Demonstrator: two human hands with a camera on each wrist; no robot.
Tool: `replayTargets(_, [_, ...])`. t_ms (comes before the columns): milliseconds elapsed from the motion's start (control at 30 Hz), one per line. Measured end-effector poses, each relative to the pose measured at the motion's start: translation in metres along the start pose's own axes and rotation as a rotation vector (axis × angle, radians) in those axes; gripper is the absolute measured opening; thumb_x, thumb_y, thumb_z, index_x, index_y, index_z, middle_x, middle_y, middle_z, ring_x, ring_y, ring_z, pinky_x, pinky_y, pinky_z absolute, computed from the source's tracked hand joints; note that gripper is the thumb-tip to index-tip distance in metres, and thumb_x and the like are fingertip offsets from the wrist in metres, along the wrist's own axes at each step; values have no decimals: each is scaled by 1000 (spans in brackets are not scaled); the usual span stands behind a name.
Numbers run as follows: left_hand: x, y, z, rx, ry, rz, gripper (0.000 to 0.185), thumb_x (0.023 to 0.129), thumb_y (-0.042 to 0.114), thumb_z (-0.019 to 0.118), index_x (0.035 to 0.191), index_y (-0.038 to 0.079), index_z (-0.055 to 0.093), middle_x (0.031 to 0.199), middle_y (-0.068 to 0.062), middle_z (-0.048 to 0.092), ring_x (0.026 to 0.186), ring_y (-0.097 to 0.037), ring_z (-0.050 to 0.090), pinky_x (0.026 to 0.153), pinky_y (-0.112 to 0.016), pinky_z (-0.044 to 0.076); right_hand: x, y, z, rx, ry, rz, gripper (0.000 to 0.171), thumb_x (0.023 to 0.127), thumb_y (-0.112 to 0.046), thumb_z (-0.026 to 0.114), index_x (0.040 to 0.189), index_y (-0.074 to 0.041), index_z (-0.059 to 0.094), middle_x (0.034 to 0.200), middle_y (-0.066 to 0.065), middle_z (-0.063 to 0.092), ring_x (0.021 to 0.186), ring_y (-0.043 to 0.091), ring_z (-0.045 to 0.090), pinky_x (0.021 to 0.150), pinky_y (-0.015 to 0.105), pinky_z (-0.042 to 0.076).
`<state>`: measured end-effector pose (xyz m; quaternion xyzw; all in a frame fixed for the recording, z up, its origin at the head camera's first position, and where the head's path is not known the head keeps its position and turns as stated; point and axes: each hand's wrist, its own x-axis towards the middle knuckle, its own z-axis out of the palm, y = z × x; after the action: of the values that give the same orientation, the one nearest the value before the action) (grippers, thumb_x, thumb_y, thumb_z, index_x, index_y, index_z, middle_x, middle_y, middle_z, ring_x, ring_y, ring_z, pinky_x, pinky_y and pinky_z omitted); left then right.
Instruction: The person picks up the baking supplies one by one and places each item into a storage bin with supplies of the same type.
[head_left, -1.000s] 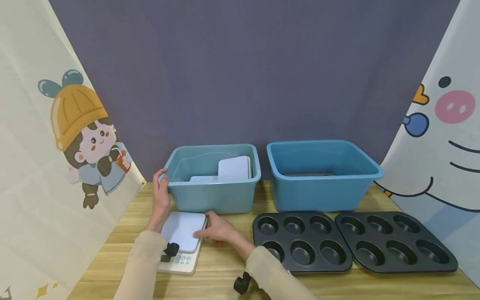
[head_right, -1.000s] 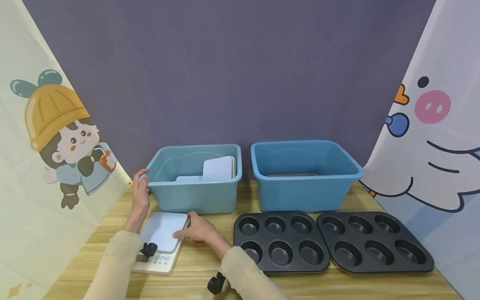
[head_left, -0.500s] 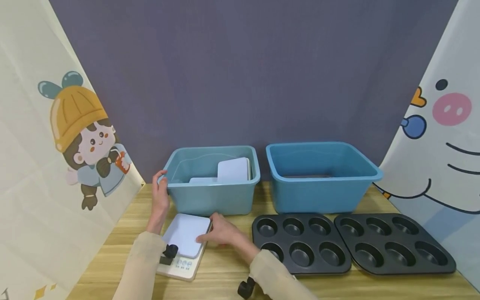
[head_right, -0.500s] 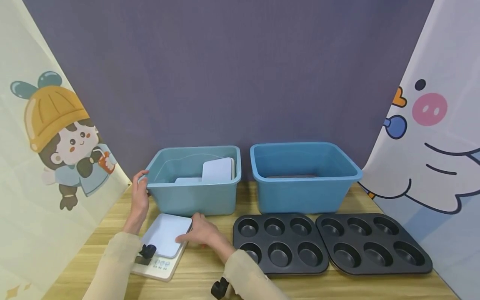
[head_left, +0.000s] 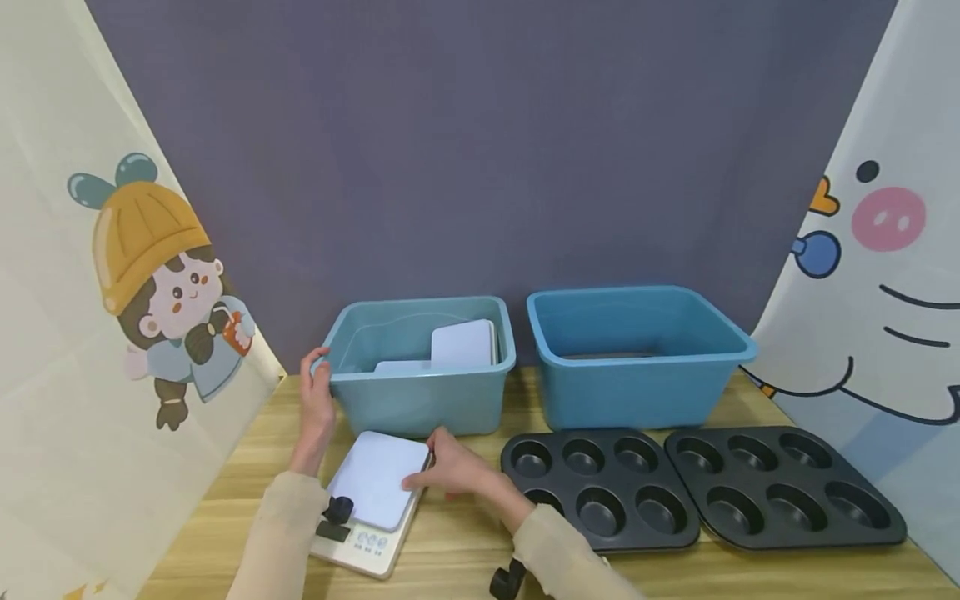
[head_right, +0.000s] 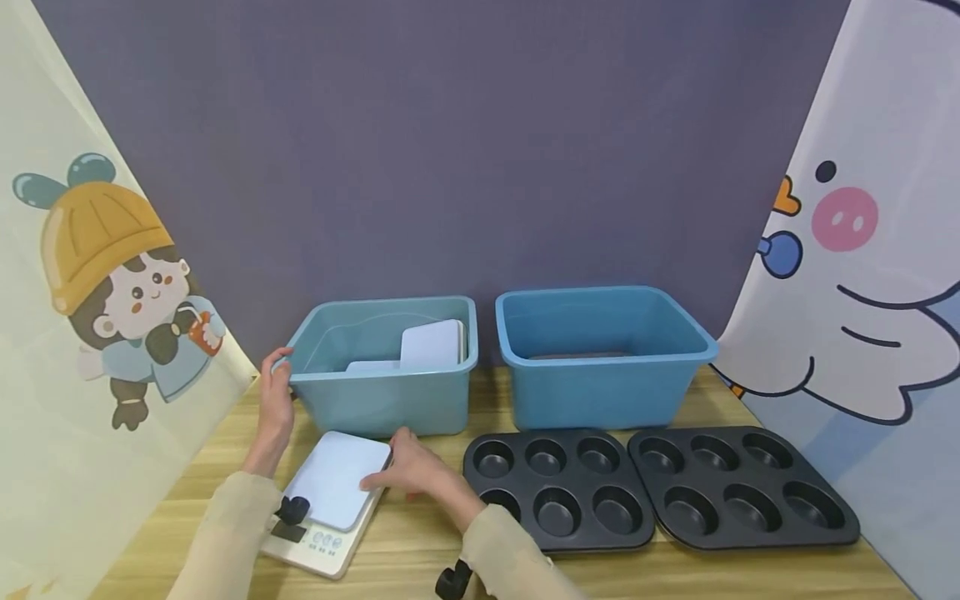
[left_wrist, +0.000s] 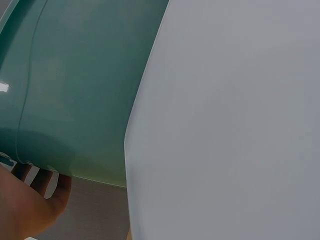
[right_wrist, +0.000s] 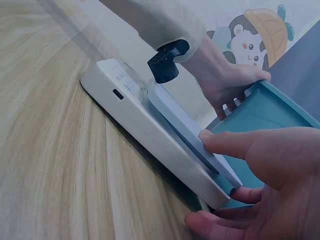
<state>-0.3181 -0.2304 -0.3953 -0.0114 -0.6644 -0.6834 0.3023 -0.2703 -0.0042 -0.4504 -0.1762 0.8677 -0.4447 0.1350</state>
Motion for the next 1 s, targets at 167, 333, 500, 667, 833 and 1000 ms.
replayTargets(167, [0, -1, -2, 26, -22, -8, 41, 101, 13, 38, 137, -6, 43, 142, -17, 41, 112, -8, 39, 94, -21, 28, -5, 0, -6, 33, -6, -17, 54, 81, -30, 82, 111, -8, 43, 86, 8, 52, 45, 20, 48, 50, 33, 46])
replayTargets(333, [2, -2, -1, 14, -34, 2, 41, 102, 12, 37, 137, -8, 42, 142, -18, 41, 116, -13, 38, 95, -20, 27, -5, 3, -14, 48, -5, -20, 53, 83, -30, 81, 114, -7, 43, 86, 8, 54, 50, 32, 58, 54, 37, 51])
replayTargets(500, [8, -17, -4, 14, -19, -5, 41, 102, 14, 36, 138, -5, 42, 141, -17, 41, 112, -13, 39, 93, -21, 27, -4, 7, -18, 54, 1, -1, 53, 84, -31, 80, 114, -8, 44, 89, 11, 54, 56, 36, 64, 57, 39, 53])
replayTargets(667, [16, -35, -7, 36, 7, 1, 40, 103, 16, 36, 138, -1, 44, 143, -12, 42, 115, -7, 39, 96, -21, 27, -4, 11, -21, 106, -8, 20, 51, 84, -27, 80, 113, -7, 43, 96, 14, 54, 59, 35, 66, 59, 41, 56])
replayTargets(833, [17, -37, -7, 40, 14, 18, 39, 103, 19, 36, 136, 1, 45, 142, -11, 42, 116, -10, 39, 96, -21, 27, -5, 13, -26, 230, -32, 18, 49, 86, -21, 77, 116, -5, 41, 87, 19, 61, 71, 37, 69, 61, 47, 58])
replayTargets(1000, [18, -36, -5, 48, 2, 3, 40, 103, 18, 35, 138, 2, 45, 145, -14, 41, 119, -13, 38, 98, -22, 27, -6, 16, -33, 249, -21, 18, 48, 87, -21, 76, 117, -5, 42, 85, 16, 60, 68, 32, 69, 60, 47, 59])
